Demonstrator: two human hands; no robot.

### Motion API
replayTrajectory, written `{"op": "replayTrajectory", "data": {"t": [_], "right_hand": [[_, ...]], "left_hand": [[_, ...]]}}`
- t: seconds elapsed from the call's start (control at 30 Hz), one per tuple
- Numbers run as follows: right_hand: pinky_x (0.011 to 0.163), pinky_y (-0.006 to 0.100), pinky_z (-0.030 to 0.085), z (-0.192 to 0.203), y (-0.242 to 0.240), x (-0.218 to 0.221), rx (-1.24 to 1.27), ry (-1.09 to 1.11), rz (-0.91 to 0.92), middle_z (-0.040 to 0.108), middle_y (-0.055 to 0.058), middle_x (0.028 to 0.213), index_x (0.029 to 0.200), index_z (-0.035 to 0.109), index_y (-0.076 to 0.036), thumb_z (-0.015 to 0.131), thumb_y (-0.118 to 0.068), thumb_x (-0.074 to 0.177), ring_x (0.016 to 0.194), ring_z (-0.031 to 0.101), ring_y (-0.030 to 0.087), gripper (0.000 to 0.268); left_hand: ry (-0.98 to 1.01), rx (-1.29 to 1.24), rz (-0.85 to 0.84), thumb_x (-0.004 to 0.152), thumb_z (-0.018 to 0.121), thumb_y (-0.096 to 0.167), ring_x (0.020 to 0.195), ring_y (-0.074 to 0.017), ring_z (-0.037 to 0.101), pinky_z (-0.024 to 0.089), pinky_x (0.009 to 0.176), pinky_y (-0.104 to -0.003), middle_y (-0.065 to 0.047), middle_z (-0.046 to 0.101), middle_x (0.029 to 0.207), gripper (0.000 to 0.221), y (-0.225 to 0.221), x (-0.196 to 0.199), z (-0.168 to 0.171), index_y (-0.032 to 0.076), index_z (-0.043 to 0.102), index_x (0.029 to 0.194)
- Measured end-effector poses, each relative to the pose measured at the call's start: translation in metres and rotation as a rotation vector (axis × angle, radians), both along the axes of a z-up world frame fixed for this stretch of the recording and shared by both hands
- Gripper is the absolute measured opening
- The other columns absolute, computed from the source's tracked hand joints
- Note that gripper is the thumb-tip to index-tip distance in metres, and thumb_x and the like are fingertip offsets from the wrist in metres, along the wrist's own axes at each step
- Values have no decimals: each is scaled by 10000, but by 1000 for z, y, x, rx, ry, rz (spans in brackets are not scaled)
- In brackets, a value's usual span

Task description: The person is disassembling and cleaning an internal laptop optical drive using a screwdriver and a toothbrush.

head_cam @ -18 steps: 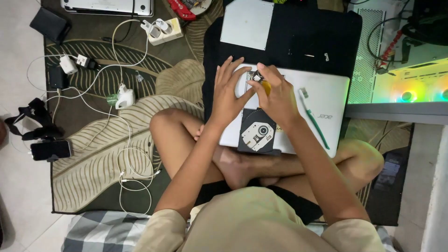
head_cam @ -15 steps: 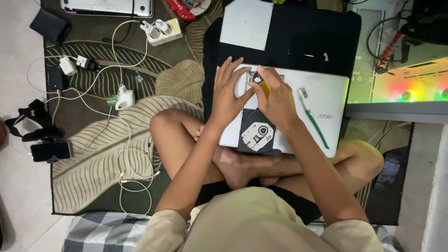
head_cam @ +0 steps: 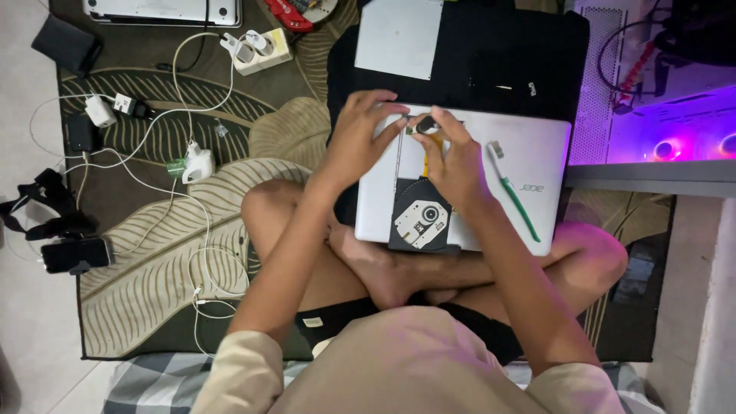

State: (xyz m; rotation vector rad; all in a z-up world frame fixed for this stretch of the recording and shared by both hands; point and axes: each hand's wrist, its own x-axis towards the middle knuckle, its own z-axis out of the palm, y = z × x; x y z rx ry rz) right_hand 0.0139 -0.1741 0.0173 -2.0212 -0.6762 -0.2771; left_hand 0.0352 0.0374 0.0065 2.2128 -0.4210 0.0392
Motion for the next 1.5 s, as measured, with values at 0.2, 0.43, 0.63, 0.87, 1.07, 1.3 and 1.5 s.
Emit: {"op": "replayTrajectory", "data": {"t": [0.2,0.43,0.63,0.87,1.07,1.3,1.5], "right_hand": [[698,510,617,20,4,10,-213,-166,22,714,232,1153,1448,430,-50,634,-10,1041,903,729,459,457],[695,434,593,39,9,10,-312,-82,22,709,217,1295,1476,359,-111,746,121,942,845,745,338,699],[611,340,515,37,10,13,-281,-54,65,701,89,1128,1541,321,-225,723,141,990,696,588,178,774],[552,451,573,-1,7,19,-233,-275,-8,656,151,976,1489,447,-97,746,-114,1003,724,696,370,570],[761,512,615,13,8,12,-41,-83,-16,715,231,1126,1515,344,-42,563,-67,1106,919,742,437,464],[709,516,601,-15,2,7,3,-124,-140,719,288,1081,1416,500,-5,868,-89,938,924,724,490,609],[946,394,606,22,10,-1,28,-70,50,617,247,1335,1545,200,-105,565,123,1089,1128,698,315,627]], "left_hand": [[195,28,-84,880,786,297,1139,-299,542,457,944,-540,16,641,1130,147,5,29,8,257,751,1017],[62,26,-99,815,810,223,1035,-265,528,435,900,-402,51,652,1129,229,4,30,-2,195,689,1008],[36,-40,-148,831,780,144,987,-241,452,394,932,-347,26,643,1144,332,6,28,-6,124,670,1144],[236,-197,-153,941,732,212,1164,-245,381,275,1070,-447,2,617,1160,186,6,20,4,173,645,1101],[215,-251,-75,897,775,203,1146,-213,388,280,1074,-451,57,624,1109,182,-1,18,-2,214,663,1041],[220,-259,-21,889,770,198,1171,-205,393,236,1114,-495,84,636,1129,178,-4,13,-3,230,679,1038],[39,-116,53,812,797,212,1060,-193,484,326,1036,-357,84,660,1110,207,-11,12,-4,170,696,988]]}}
